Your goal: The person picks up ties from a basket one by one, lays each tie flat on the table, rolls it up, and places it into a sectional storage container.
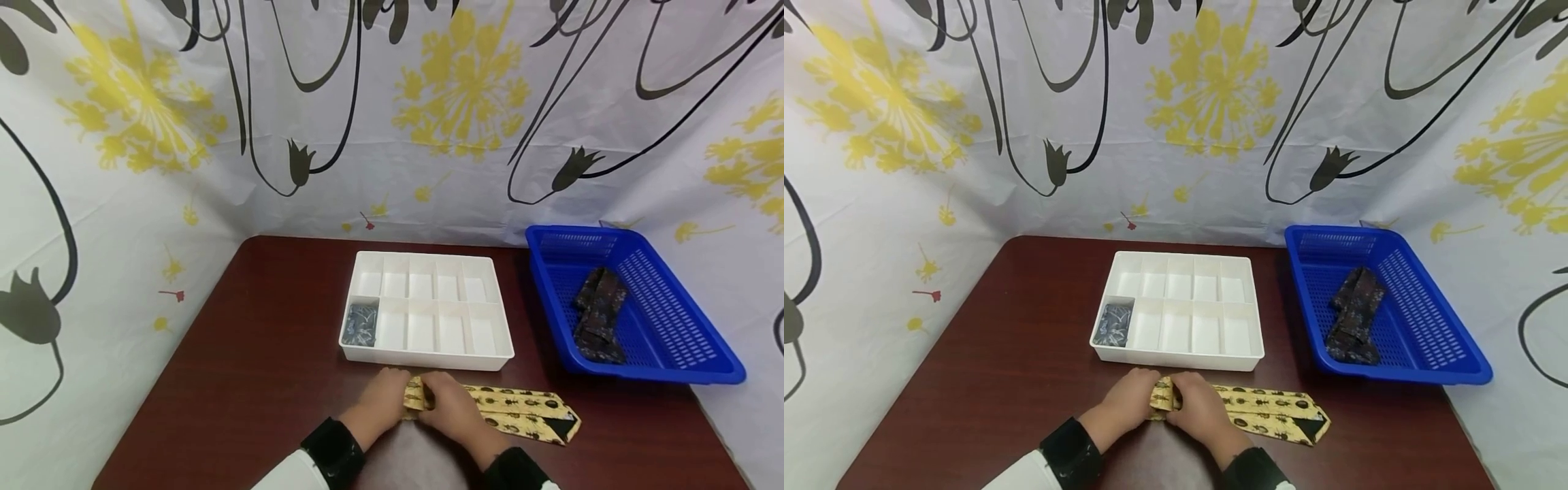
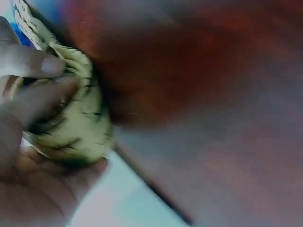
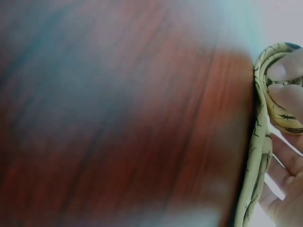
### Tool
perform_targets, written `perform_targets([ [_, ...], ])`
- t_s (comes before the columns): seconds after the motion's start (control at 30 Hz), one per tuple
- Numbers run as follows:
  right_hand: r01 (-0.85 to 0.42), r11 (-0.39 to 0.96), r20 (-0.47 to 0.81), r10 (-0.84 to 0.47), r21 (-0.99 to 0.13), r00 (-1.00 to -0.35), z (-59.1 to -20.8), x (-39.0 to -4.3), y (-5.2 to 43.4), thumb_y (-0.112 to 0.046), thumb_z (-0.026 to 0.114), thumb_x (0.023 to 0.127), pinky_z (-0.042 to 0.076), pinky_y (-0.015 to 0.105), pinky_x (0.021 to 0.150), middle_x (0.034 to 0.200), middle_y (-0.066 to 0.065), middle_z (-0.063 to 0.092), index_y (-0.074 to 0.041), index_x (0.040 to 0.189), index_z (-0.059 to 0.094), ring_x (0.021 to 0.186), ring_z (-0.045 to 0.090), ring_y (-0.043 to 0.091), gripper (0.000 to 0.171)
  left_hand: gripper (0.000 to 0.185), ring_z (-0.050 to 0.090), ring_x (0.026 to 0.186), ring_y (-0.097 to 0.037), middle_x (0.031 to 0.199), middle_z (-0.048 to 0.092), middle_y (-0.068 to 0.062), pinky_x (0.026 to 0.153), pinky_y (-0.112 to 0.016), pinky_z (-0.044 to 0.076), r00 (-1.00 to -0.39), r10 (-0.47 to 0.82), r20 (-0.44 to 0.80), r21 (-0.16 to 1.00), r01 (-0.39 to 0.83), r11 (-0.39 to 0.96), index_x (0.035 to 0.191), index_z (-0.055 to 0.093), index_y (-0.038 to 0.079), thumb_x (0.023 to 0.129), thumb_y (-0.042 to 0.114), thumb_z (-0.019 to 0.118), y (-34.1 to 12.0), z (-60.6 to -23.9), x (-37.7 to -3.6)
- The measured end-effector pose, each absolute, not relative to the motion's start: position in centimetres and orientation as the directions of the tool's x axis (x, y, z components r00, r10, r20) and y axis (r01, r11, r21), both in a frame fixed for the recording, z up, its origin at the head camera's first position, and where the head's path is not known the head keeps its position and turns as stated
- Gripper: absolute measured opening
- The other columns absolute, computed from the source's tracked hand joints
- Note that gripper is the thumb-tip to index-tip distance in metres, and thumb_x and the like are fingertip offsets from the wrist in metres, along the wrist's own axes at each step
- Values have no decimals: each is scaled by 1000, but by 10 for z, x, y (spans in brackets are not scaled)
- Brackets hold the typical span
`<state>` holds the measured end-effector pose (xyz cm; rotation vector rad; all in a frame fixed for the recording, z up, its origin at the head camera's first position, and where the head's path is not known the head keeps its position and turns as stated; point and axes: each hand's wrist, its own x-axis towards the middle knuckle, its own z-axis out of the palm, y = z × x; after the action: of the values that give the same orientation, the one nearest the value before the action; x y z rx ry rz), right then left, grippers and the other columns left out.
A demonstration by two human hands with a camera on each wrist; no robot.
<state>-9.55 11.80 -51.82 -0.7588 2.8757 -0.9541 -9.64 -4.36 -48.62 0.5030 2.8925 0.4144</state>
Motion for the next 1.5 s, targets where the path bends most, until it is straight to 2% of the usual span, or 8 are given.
perform_targets([
  [0.13,-434,706,121,-449,-559,-885,-518,-95,119,-13,82,64,49,34,77,104,2,63,-6,111,66,95,57,18,50,49,57,93,-16,97,64,3,86,-31,46,-901,433,-10,537,360,763,105,63,11,65,27,86,-62,-502,-95],
  [0.23,-433,714,122,-444,-550,-888,-518,-95,119,-14,82,64,50,35,77,106,4,64,-7,112,66,97,58,20,51,47,57,97,-16,102,65,2,88,-31,45,-896,443,23,590,370,718,108,64,10,68,23,84,-66,-506,-94],
  [0.5,-465,730,164,-448,-501,-879,-518,-94,122,-16,82,61,42,27,63,86,-5,50,-15,87,56,81,47,13,36,15,60,86,-15,87,65,3,74,-29,50,-905,422,-50,268,395,879,92,68,15,78,12,69,-43,-489,-95],
  [0.77,-386,754,83,-407,-532,-910,-515,-93,122,-16,85,64,47,35,70,103,4,61,-6,108,64,92,53,18,50,12,60,87,-17,88,63,-1,72,-29,53,-927,350,-134,89,341,936,93,68,11,84,5,65,-24,-474,-92],
  [1.03,-312,725,49,-359,-614,-932,-518,-93,120,-15,84,65,49,45,87,119,13,62,-2,121,61,109,57,29,61,14,60,93,-17,94,64,-2,75,-29,53,-921,310,-236,78,300,951,99,69,11,85,7,68,-18,-468,-98],
  [1.17,-288,724,32,-345,-627,-938,-519,-92,120,-15,84,65,50,44,83,120,10,63,-6,122,61,107,58,27,62,18,61,90,-17,92,64,-1,74,-29,52,-912,353,-211,160,324,932,97,68,11,80,7,72,-28,-474,-100],
  [1.33,-280,726,18,-346,-628,-938,-519,-92,121,-14,84,65,50,43,83,117,10,64,-6,120,62,106,59,27,60,45,58,91,-16,94,64,2,81,-30,48,-899,434,-65,485,351,801,103,62,14,64,18,85,-50,-495,-102],
  [1.5,-264,721,27,-322,-640,-946,-518,-92,124,-14,85,63,51,42,79,112,9,64,-9,117,63,101,60,25,58,56,57,101,-17,108,63,-1,91,-35,46,-912,410,12,732,288,617,114,60,10,64,12,86,-64,-514,-97],
])
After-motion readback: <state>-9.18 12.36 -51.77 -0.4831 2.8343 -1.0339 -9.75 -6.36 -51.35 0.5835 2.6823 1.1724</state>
